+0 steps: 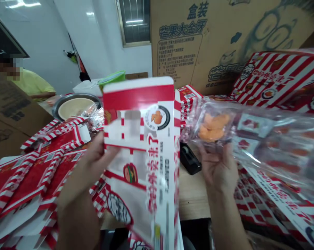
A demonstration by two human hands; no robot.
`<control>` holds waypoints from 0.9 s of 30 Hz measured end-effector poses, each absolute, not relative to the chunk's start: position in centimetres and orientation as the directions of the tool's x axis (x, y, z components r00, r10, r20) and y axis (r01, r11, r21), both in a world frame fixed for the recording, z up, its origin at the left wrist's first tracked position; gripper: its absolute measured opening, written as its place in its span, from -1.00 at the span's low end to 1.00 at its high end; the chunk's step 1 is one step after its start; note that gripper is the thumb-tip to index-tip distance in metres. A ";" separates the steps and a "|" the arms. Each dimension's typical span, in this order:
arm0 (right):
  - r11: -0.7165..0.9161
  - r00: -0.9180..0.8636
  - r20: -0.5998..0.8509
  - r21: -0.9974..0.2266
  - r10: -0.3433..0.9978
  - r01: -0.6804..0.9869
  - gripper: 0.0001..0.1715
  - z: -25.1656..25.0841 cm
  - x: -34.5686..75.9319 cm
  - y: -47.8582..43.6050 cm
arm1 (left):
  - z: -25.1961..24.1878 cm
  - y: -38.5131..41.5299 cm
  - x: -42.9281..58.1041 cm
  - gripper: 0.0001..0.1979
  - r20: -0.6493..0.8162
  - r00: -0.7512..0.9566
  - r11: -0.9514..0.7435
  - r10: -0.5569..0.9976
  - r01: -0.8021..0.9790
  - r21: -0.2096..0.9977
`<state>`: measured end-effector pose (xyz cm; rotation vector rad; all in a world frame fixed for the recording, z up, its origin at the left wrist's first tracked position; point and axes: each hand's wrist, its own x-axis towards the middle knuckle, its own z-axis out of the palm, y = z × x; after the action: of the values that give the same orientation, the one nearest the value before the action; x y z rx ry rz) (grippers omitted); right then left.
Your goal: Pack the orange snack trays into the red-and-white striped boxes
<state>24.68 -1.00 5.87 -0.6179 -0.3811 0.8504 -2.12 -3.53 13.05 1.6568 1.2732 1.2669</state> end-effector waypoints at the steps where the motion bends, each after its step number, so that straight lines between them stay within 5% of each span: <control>1: 0.498 0.592 0.092 -0.652 0.801 -0.572 -0.67 6.2 24.2 -0.6 | 11.8 -3.9 -1.6 -0.75 0.232 0.077 -0.244 0.970 0.270 0.931; 5: 0.344 0.444 0.029 -0.679 0.895 -0.649 -0.55 6.2 22.8 0.0 | 6.9 -5.2 -0.7 -0.40 -0.065 0.211 0.016 0.975 0.226 0.974; 8: 0.196 0.343 -0.086 -0.682 0.935 -0.705 -0.54 5.5 22.6 -0.4 | 5.1 -5.2 -0.8 -0.24 -0.155 0.342 0.158 0.927 0.020 0.987; 12: 0.086 0.253 -0.151 -0.677 0.956 -0.731 -0.57 5.3 22.8 -0.7 | 4.9 -2.9 0.1 -0.45 -0.119 0.268 0.197 0.956 -0.289 0.937; 17: 0.108 0.287 -0.162 -0.670 0.944 -0.734 -0.59 5.4 22.9 0.1 | 6.4 -0.2 2.7 -0.64 -0.208 0.165 0.247 0.964 -0.266 0.932; 21: 0.211 0.385 -0.105 -0.691 0.917 -0.692 -0.62 5.1 23.5 1.1 | 6.5 0.2 4.3 -0.72 -0.128 0.054 0.139 0.990 -0.305 0.942; 27: -0.158 0.032 -0.213 -0.810 0.977 -0.565 -0.68 5.4 25.0 0.9 | 5.0 -1.2 4.9 -0.68 -0.047 -0.012 0.043 0.999 -0.226 0.973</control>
<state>24.96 0.90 5.45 -0.9316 -0.5957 1.5017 4.94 -1.15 4.99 0.9999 1.0737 1.2874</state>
